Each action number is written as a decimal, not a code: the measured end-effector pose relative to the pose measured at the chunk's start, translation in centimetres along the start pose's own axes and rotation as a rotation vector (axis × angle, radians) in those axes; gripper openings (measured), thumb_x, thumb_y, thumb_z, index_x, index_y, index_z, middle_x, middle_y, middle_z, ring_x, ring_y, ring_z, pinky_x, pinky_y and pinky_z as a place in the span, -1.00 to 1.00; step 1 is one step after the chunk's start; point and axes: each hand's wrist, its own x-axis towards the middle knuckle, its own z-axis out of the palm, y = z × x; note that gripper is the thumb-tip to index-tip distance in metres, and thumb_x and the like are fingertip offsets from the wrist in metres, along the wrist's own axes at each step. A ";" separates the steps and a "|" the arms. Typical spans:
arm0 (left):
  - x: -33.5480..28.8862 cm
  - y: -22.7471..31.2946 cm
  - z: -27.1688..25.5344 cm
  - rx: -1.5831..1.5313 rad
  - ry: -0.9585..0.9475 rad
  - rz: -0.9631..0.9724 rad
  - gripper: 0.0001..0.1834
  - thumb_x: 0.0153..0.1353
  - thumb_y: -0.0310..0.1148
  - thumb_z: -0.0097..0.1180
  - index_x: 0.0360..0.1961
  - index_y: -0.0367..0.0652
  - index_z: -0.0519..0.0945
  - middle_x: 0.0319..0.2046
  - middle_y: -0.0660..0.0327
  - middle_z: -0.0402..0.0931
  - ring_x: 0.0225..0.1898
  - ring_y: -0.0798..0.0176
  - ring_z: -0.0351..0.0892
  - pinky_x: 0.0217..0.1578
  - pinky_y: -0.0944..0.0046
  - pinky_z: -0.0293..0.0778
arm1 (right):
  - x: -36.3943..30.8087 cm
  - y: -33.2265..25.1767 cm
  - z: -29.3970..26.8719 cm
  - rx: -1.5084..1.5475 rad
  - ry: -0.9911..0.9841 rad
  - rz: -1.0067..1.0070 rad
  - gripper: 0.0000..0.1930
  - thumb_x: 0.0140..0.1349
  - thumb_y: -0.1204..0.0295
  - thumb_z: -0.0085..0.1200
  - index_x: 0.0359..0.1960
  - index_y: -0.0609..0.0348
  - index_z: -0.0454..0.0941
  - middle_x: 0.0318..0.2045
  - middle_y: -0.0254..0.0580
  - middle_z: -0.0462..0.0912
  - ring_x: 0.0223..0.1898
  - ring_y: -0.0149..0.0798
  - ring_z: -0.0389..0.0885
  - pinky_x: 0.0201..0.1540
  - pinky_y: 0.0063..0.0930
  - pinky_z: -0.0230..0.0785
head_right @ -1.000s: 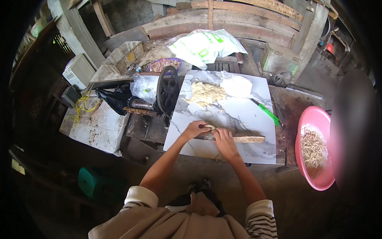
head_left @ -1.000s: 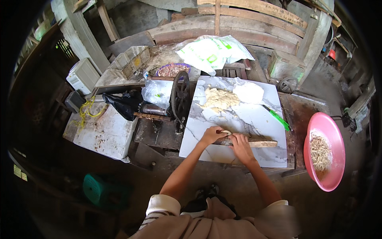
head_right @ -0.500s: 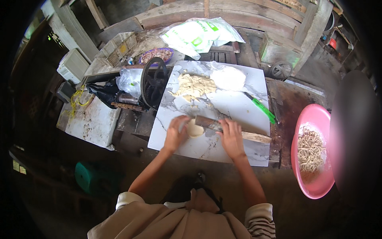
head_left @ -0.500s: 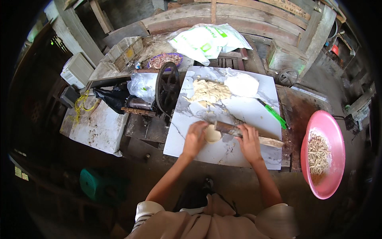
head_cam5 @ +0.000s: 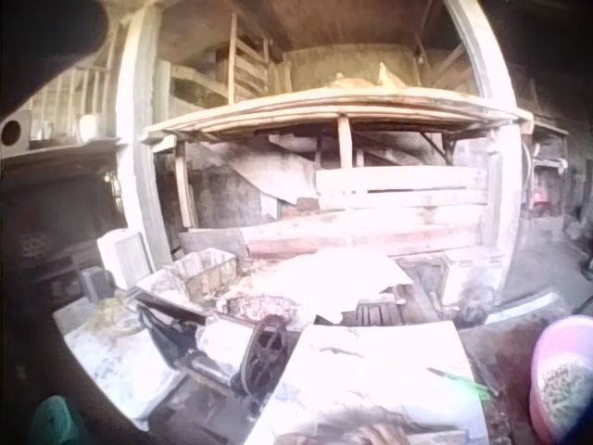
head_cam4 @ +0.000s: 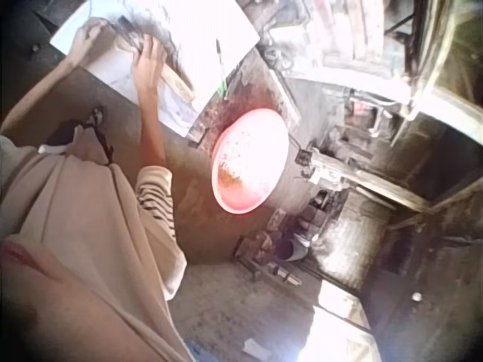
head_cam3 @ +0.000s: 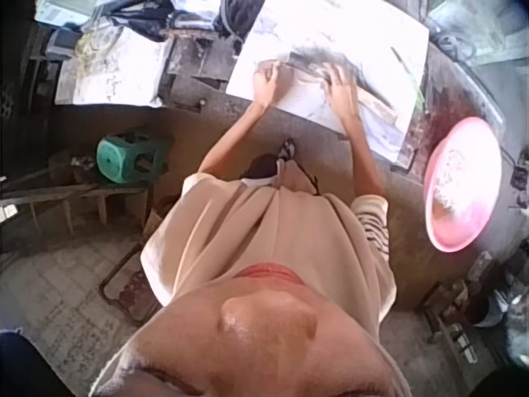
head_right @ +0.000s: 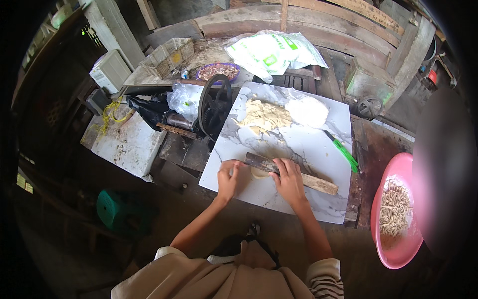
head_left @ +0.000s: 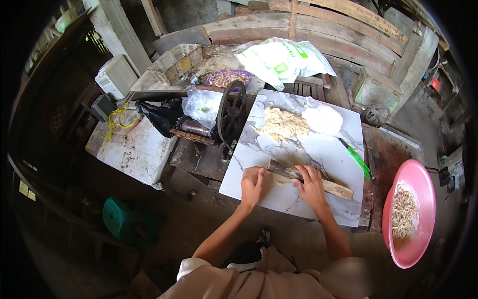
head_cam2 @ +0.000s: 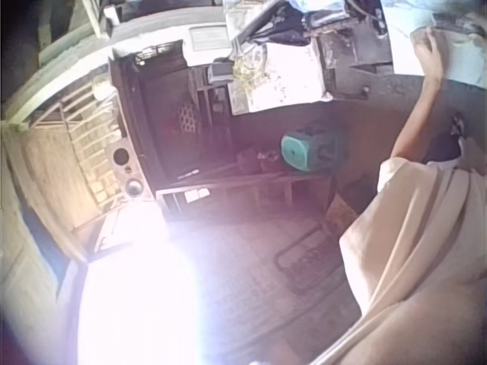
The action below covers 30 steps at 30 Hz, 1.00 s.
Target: The person prepares noodles by hand and with a manual noodle-cutting tool. First, the person kneads dough on a marble surface and rolls it into a log using a wooden rolling pin. The person then cuts small pieces of dough with a knife, flattens them, and passes them through a hand-cranked noodle machine held over a large bowl to produce individual noodles.
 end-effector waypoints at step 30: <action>2.4 -0.2 3.4 0.618 0.013 0.241 -0.54 0.22 -0.47 -0.24 0.17 -0.36 0.20 0.21 -0.03 0.17 0.33 -0.13 -0.12 0.24 -0.24 -0.25 | 0.2 -2.8 4.5 -0.304 0.003 0.162 -0.48 0.24 0.24 -0.16 0.15 0.35 0.26 0.23 0.03 0.20 0.32 -0.09 0.05 0.32 -0.12 -0.16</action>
